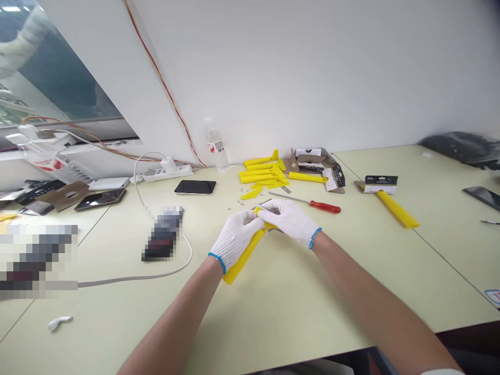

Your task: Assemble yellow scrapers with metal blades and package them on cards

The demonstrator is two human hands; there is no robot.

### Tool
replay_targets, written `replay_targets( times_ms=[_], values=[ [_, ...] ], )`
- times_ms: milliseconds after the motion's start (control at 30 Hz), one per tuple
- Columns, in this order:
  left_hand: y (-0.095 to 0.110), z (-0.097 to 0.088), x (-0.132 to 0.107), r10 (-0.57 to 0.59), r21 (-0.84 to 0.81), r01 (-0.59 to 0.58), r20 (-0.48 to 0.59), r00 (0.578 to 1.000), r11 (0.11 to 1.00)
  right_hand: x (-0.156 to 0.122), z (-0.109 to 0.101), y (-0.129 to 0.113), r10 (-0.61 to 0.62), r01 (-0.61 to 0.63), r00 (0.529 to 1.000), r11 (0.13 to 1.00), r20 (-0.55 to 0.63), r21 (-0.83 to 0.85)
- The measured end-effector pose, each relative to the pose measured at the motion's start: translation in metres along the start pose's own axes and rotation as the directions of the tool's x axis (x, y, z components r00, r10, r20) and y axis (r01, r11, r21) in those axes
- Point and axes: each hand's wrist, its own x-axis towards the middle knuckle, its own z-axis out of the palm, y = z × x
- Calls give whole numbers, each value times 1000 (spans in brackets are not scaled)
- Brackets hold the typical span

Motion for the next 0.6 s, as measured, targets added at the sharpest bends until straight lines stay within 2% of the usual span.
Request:
replay_targets(
  times_ms=[100,233,367,600],
  values=[
    [1,-1,-1,0,21,-1,34,999,1000,-2,-1,-3,4,-4,1000,1000,6,-28],
    [-1,-3,0,19,66,-21,17,1000,998,-6,-6,0,-13,12,1000,995,-11,-96],
    [2,-3,-1,-31,40,30,22,999,999,-9,-11,4,-58,47,997,980,-50,-191],
    [1,-3,-2,-65,-7,65,41,997,998,-4,-16,9,-138,67,981,897,-134,-437]
  ],
)
